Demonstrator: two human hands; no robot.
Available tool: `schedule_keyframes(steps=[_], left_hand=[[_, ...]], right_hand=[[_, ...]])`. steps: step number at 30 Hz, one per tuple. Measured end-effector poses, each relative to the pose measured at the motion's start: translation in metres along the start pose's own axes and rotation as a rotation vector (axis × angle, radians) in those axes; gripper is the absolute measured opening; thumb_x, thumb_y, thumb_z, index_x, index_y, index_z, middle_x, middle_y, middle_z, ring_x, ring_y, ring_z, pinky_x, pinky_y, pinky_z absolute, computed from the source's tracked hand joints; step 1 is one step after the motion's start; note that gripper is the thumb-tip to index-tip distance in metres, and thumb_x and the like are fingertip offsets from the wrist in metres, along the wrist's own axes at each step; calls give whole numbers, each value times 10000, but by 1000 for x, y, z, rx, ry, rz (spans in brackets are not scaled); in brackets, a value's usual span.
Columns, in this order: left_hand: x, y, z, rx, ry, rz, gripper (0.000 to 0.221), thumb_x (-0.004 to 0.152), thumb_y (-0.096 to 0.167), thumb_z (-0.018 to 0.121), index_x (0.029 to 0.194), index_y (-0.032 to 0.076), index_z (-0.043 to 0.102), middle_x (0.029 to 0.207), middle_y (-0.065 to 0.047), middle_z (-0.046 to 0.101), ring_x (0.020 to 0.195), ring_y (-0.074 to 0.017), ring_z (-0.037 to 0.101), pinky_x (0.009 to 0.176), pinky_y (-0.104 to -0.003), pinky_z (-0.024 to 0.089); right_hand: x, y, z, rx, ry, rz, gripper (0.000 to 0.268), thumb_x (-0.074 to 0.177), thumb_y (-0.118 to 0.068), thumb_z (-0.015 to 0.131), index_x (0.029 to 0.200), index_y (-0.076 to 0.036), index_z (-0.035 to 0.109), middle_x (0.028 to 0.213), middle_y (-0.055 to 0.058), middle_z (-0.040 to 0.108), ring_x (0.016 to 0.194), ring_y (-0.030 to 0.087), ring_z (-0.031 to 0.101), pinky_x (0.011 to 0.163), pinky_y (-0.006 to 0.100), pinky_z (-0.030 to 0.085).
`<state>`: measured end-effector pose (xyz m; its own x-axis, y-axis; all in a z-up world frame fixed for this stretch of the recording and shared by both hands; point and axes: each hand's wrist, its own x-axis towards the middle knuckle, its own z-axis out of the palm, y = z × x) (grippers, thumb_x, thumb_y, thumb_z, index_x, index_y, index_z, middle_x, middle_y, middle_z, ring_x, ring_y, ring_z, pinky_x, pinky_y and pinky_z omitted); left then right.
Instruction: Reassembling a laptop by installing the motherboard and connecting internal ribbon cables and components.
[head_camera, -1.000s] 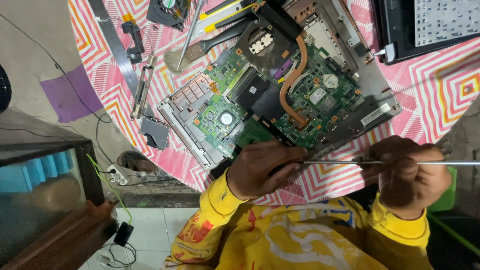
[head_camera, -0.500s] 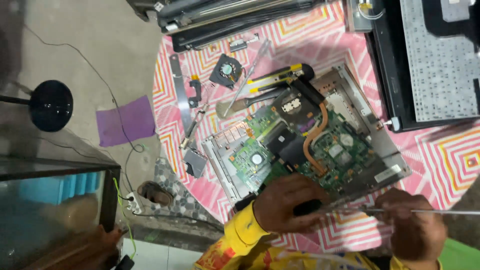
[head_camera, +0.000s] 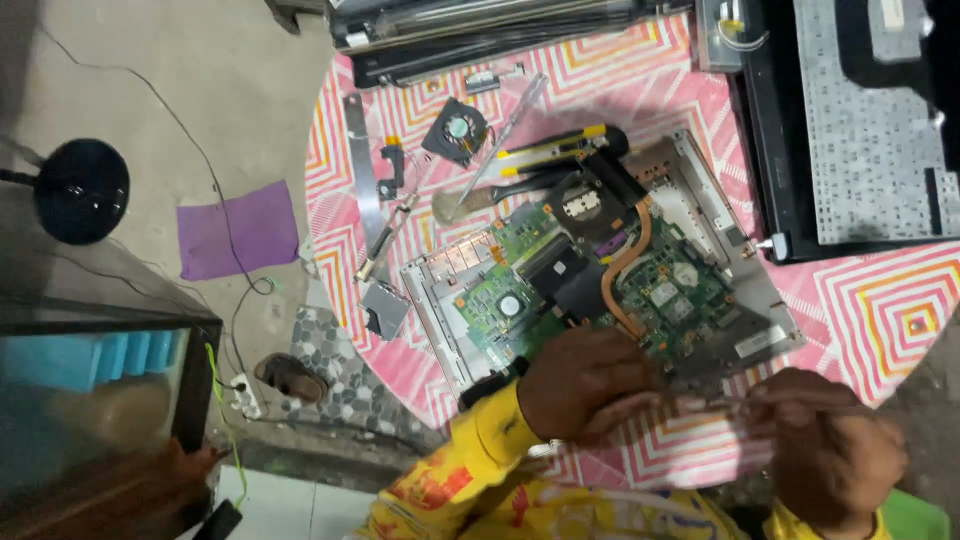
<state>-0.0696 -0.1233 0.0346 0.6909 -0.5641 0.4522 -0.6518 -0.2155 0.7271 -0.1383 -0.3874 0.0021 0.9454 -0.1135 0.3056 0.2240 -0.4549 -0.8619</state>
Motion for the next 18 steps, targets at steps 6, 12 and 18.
schedule_keyframes(steps=[6, 12, 18], left_hand=[[-4, -20, -10, 230, -42, -11, 288, 945, 232, 602, 1197, 92, 618, 1256, -91, 607, 1188, -317, 555, 1017, -447, 413], [-3, -32, -6, 534, -83, -5, 379, 859, 205, 629, 1217, 88, 597, 1326, -77, 568, 1280, -286, 490, 1065, -448, 371], [-4, -35, 4, 528, -48, 22, 308, 883, 186, 638, 1170, 86, 595, 1240, -80, 584, 1219, -282, 510, 1044, -443, 383]], right_hand=[[-11, -1, -47, 24, 92, 35, 198, 1154, -44, 329, 1098, 116, 432, 1086, 269, 557, 823, 259, 546, 850, 341, 505], [15, -5, -41, -75, 6, -137, 264, 1195, -126, 365, 1174, 129, 431, 1088, 259, 562, 834, 265, 587, 843, 352, 555], [45, -29, -11, -234, -65, -266, 266, 1129, 10, 422, 954, 188, 515, 894, 299, 620, 648, 263, 496, 683, 368, 458]])
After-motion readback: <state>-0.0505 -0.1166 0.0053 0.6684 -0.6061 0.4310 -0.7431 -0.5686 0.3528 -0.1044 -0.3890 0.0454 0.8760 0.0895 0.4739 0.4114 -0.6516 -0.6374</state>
